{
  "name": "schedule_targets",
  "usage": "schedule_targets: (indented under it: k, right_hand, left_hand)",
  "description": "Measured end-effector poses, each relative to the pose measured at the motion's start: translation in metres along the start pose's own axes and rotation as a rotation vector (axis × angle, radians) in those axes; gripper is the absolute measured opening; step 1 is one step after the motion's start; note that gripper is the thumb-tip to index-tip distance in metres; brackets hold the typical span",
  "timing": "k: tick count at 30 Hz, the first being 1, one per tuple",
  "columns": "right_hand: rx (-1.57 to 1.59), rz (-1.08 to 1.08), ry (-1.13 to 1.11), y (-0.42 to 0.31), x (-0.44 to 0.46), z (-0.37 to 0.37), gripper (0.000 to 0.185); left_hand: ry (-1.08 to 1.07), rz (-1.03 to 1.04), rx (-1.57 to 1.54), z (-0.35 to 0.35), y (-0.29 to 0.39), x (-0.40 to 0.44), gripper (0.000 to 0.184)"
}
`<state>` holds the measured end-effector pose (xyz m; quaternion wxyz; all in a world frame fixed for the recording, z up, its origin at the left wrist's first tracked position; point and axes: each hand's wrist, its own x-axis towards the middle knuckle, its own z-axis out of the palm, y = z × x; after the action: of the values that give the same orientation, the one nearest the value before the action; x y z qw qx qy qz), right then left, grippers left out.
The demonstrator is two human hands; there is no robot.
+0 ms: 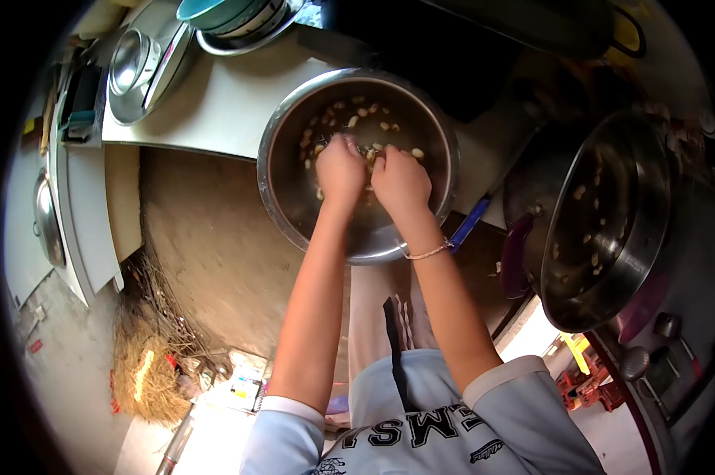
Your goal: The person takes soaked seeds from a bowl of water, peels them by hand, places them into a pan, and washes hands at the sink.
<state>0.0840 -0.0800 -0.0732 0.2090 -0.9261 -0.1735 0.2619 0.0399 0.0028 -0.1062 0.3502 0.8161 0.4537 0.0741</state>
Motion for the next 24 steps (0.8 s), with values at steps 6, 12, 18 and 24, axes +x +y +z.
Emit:
schedule_targets:
  k: [6, 12, 18, 24]
  right_hand:
    - [0.071, 0.031, -0.080, 0.001, 0.003, -0.003, 0.019]
    - [0.294, -0.020, -0.005, 0.002, -0.007, -0.011, 0.017]
    - [0.793, -0.096, -0.184, 0.005, -0.010, -0.008, 0.013]
    - [0.479, -0.127, -0.107, 0.005, -0.020, -0.009, 0.015]
  left_hand:
    - [-0.153, -0.579, -1.022, -0.032, 0.010, 0.011, 0.041]
    - [-0.139, -0.268, -1.440, -0.113, 0.046, -0.032, 0.022]
    - [0.190, -0.032, -0.847, -0.200, -0.020, -0.097, 0.017]
    - [0.437, -0.417, -0.076, -0.217, -0.151, -0.144, 0.030]
